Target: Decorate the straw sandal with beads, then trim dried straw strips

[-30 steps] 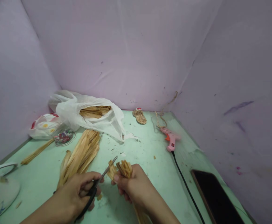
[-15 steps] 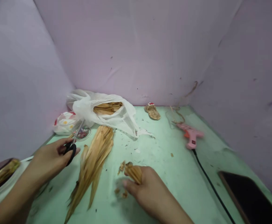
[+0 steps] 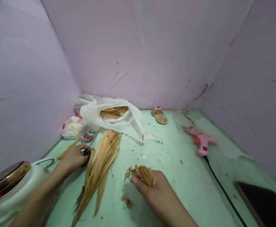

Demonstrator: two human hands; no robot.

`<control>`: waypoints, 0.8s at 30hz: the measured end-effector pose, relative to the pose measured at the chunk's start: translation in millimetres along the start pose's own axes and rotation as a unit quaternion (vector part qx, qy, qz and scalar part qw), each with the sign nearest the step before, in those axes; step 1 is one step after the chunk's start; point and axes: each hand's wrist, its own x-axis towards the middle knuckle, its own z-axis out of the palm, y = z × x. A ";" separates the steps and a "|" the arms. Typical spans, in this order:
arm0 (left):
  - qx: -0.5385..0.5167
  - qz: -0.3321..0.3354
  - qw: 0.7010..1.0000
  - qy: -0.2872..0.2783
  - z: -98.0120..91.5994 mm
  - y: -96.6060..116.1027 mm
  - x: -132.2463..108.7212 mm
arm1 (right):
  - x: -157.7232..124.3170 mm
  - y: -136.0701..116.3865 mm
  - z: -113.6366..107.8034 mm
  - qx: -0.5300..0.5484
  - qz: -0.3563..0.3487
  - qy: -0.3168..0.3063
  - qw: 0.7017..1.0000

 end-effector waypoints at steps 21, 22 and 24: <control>-0.433 -0.061 0.884 -0.164 55.3 83.9 -104.8 | 1.4 5.4 29.9 0.382 0.059 -0.070 0.919; -0.424 -0.056 0.888 -0.169 55.2 83.3 -105.6 | 1.5 5.5 29.3 0.382 0.063 -0.064 0.920; -0.404 -0.033 0.896 -0.182 50.7 80.2 -104.9 | 1.6 4.4 25.3 0.367 0.075 -0.055 0.925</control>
